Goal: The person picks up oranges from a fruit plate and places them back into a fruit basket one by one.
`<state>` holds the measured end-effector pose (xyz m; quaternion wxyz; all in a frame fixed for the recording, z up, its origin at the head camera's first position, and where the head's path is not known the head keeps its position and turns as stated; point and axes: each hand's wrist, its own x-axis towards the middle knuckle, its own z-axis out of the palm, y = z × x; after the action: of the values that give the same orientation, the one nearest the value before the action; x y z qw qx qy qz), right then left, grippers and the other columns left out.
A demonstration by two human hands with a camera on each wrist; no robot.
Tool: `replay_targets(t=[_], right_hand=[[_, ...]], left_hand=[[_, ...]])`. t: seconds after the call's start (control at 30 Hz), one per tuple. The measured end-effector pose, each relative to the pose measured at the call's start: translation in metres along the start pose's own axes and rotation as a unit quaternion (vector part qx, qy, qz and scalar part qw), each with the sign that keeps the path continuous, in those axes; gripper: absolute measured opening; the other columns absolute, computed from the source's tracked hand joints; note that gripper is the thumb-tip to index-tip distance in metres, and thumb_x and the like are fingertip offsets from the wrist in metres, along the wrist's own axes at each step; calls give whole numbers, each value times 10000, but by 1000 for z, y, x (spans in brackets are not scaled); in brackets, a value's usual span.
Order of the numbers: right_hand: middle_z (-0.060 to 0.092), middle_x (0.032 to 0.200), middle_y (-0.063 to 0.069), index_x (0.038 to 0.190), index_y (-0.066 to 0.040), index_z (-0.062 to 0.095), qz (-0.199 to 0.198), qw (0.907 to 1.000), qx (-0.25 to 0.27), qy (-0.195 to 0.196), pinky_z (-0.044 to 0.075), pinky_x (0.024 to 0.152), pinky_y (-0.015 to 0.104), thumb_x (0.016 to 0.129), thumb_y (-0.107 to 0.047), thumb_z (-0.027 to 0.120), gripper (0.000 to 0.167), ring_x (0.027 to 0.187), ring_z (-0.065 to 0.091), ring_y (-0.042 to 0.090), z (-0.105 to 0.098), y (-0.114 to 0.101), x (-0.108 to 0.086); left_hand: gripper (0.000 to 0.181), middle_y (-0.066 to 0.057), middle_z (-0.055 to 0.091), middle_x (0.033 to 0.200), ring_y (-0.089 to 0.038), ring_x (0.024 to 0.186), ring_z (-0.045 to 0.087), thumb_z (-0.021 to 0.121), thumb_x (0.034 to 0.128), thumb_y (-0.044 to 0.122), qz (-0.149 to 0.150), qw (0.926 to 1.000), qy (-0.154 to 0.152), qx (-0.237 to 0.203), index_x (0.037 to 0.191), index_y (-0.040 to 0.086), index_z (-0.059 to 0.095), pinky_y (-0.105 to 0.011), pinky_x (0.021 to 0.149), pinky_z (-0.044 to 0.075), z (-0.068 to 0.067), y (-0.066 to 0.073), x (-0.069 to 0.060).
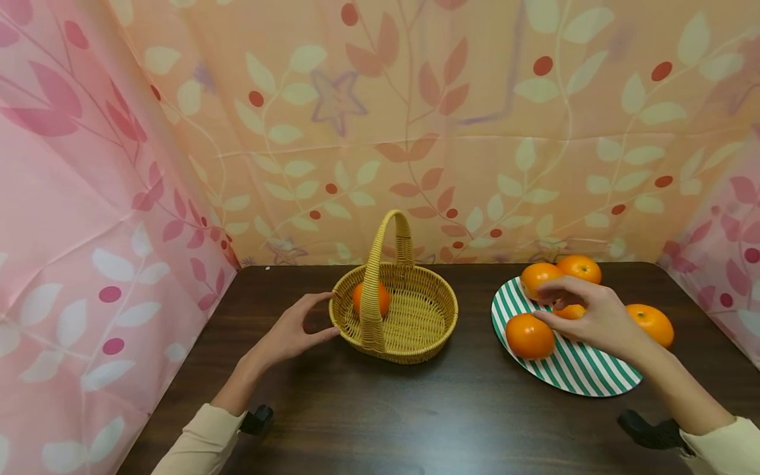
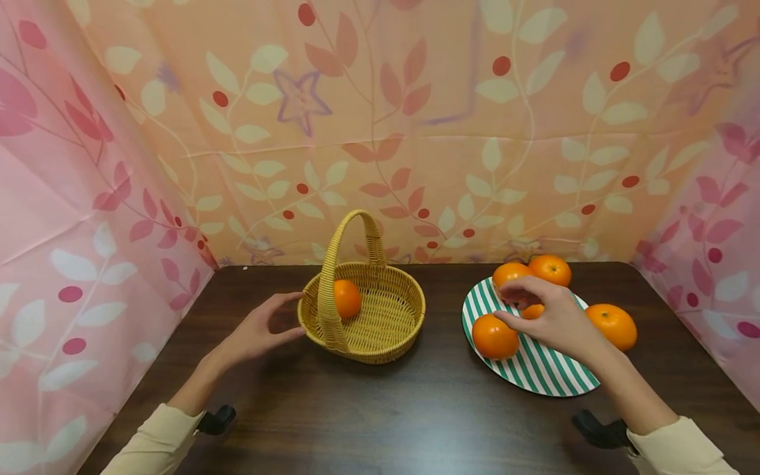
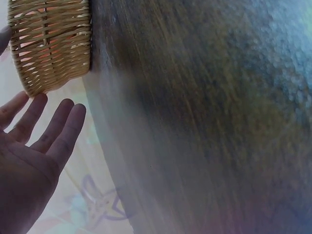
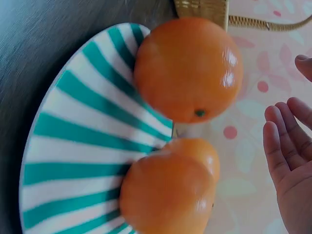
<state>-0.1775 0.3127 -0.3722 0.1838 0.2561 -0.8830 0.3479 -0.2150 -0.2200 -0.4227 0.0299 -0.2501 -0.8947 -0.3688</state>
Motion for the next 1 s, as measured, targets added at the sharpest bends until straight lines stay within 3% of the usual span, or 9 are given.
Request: replay_targets(t=[0.2,0.43,0.83,1.0], right_hand=[[695,1026,4,1136,-114,705,48,10000,44,-61,522,775,141,772,-4,884,421,848,678,145,-7,6,-15],[644,1087,14,1169,-104,677,-68,9999,-47,-96,495,809,107,734,-19,915,503,897,647,142,-1,10,-26],[610,1236,66,1293,-71,628,294,9974,-605,-254,455,799,76,754,-245,936,644,971,579,198,11,5,-35],[599,1273,109,1319,-72,614,534,9950,-772,-345,509,766,179,755,-327,929,694,1021,582,275,14,2,-36]], left_hand=[[749,-156,515,1435,-411,1272,515,828,878,355,10,10000,-35,-42,1485,72,492,-607,1014,430,0,1,0],[741,-145,526,1420,-409,1258,528,830,878,339,27,10000,10,-72,1481,70,495,-616,1004,436,0,0,0],[747,-117,527,1414,-404,1248,540,823,886,342,85,9999,4,-111,1489,62,481,-603,976,467,0,-1,-1],[748,-122,523,1424,-394,1258,534,823,885,350,62,9999,-10,-104,1489,70,482,-602,988,459,1,-2,0]])
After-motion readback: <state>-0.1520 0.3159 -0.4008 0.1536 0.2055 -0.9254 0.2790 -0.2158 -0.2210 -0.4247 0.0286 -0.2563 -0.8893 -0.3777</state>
